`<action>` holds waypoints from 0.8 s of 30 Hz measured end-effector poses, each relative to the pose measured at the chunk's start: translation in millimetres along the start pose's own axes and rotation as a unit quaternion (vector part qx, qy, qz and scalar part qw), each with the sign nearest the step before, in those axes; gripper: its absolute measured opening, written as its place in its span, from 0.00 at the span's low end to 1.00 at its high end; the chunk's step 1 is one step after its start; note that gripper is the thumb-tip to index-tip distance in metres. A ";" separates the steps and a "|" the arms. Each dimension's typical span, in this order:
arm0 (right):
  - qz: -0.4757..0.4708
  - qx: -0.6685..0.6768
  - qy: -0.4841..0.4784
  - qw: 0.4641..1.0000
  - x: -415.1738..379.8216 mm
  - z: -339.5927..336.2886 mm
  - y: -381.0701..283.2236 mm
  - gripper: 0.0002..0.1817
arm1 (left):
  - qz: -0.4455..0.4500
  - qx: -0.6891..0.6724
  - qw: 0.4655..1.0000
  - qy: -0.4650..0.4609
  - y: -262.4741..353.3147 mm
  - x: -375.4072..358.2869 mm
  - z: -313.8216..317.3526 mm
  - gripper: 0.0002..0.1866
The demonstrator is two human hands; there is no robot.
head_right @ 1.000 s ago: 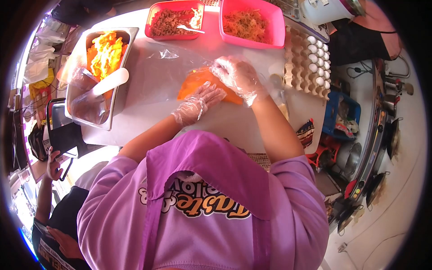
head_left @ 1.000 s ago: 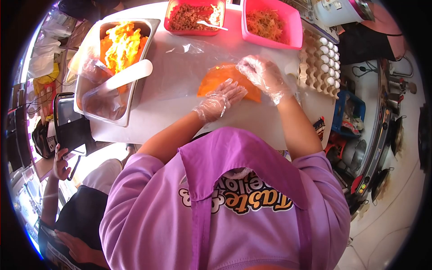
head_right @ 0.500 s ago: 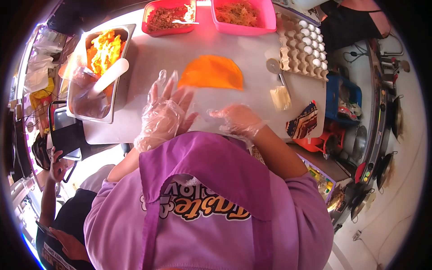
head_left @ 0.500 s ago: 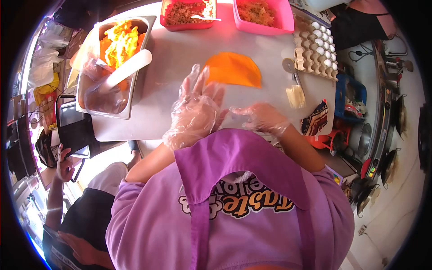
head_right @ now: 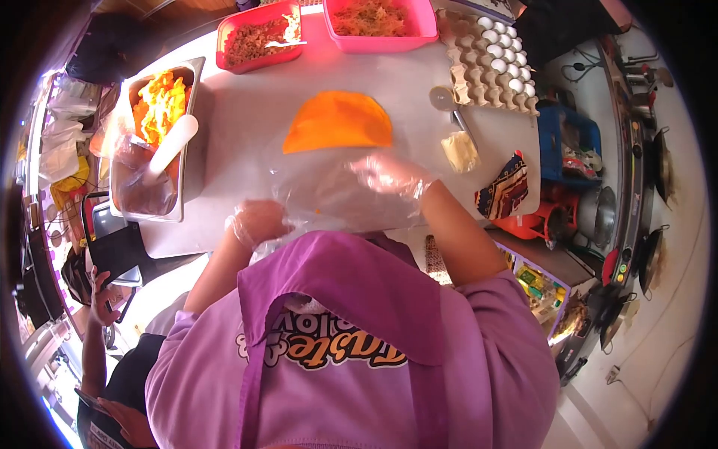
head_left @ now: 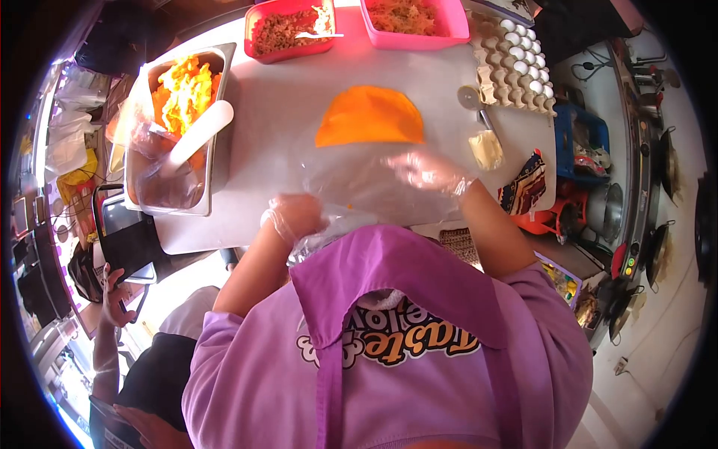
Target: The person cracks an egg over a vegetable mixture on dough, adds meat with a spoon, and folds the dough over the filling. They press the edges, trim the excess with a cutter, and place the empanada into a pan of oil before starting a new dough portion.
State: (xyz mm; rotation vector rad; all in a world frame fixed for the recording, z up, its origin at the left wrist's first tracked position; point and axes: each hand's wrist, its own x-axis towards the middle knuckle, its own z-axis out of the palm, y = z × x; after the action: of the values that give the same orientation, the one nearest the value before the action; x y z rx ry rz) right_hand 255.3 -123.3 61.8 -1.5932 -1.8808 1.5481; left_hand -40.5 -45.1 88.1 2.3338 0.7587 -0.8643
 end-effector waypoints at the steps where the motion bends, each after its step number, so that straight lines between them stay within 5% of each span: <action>1: -0.048 -0.028 0.079 0.995 12.2 -14.0 -4.2 0.25 | -0.018 -0.021 0.999 0.020 4.3 9.2 -20.2 0.21; 2: -0.049 -0.027 0.081 0.995 29.4 -17.0 2.0 0.25 | -0.037 -0.042 0.998 0.039 7.4 22.3 -36.1 0.23; 4: -0.149 0.164 0.292 0.930 60.7 -13.0 14.7 0.25 | 0.073 -0.094 0.962 0.245 7.3 55.8 -60.1 0.25; 6: -0.119 0.042 0.306 0.944 68.8 -15.6 14.1 0.27 | 0.161 -0.051 0.904 0.392 4.0 103.1 -64.0 0.30; 7: -0.085 -0.082 0.312 0.943 72.4 -18.5 14.3 0.29 | 0.164 -0.048 0.904 0.392 -0.8 123.5 -63.1 0.30; 10: -0.097 -0.107 0.325 0.935 82.6 -1.1 36.1 0.31 | 0.185 -0.047 0.905 0.380 -6.6 161.1 -48.7 0.36; 11: -0.157 -0.113 0.372 0.908 88.1 3.1 46.3 0.29 | 0.175 -0.051 0.909 0.375 -7.0 167.4 -44.0 0.37; 18: -0.098 -0.047 0.310 0.944 89.5 -1.2 53.2 0.26 | 0.176 -0.076 0.908 0.373 -5.1 170.3 -40.9 0.41; 21: -0.135 0.012 0.324 0.936 90.9 -7.4 55.8 0.26 | 0.228 -0.137 0.892 0.365 -14.1 171.0 -42.9 0.35; 22: -0.069 0.304 0.327 0.892 89.5 -15.5 53.7 0.26 | 0.229 -0.137 0.892 0.365 -17.3 176.0 -38.1 0.35; 23: 0.002 0.569 0.300 0.766 88.7 -23.3 51.1 0.25 | 0.246 -0.407 0.815 0.331 -19.8 181.4 -31.1 0.32; 24: -0.047 0.534 0.330 0.777 78.5 -33.2 75.2 0.24 | 0.242 -0.643 0.674 0.272 -24.3 184.5 -26.3 0.29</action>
State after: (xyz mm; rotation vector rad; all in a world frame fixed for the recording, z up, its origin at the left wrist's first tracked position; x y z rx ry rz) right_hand 292.6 -51.9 -18.3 -1.1627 -0.4692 1.3101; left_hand 71.7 46.9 -31.4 1.2427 0.5679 0.5805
